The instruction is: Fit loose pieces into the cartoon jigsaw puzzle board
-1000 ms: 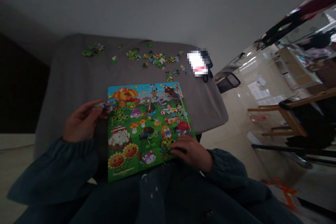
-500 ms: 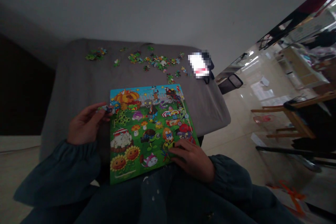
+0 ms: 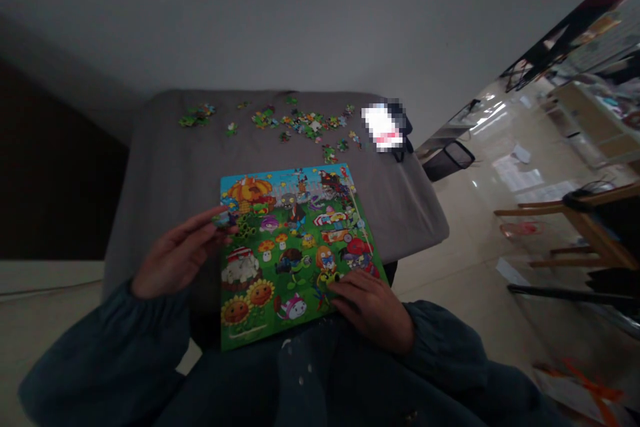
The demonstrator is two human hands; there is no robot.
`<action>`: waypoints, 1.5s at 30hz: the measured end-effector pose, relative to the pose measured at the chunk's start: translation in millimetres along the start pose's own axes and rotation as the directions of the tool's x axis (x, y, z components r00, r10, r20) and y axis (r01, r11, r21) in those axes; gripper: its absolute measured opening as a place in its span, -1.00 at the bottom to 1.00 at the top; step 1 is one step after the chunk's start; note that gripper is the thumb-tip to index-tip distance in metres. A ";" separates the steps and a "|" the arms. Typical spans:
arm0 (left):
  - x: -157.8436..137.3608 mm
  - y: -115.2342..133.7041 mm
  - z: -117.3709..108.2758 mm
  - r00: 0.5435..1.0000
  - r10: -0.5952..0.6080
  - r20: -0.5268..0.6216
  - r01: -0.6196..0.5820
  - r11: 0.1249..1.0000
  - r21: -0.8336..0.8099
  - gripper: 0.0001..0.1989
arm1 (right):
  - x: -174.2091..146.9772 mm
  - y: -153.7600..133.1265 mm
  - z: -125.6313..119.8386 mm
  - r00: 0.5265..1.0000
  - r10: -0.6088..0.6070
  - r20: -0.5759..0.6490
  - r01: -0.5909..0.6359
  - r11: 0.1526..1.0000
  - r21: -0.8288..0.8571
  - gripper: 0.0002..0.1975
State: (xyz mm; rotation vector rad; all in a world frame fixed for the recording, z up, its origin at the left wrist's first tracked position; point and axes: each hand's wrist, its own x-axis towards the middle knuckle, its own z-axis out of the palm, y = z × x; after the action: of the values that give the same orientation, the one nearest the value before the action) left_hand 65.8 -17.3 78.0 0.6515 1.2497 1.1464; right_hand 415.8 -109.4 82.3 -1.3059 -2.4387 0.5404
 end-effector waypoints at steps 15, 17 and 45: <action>-75.2 -7.5 61.1 0.771 -0.286 0.569 0.368 0.929 -0.032 -0.54 | 47.1 -32.2 -4.8 0.973 0.175 -0.148 -0.043 0.775 0.630 -0.51; -77.9 -9.4 61.8 0.759 -0.285 0.585 0.381 0.923 -0.045 -0.50 | 46.8 -29.9 -5.0 0.973 0.171 -0.156 -0.035 0.775 0.631 -0.52; -0.9 -15.2 -23.3 0.979 0.049 -0.196 -0.075 0.989 -0.127 -0.68 | 183.7 170.0 -58.5 0.968 0.250 -0.036 -0.208 0.870 0.447 -0.80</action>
State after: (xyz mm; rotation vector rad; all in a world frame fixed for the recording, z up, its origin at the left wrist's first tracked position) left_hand 48.4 -27.8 59.0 0.4905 1.3094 1.3587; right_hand 467.0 142.3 72.2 -1.3851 -1.9357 1.0029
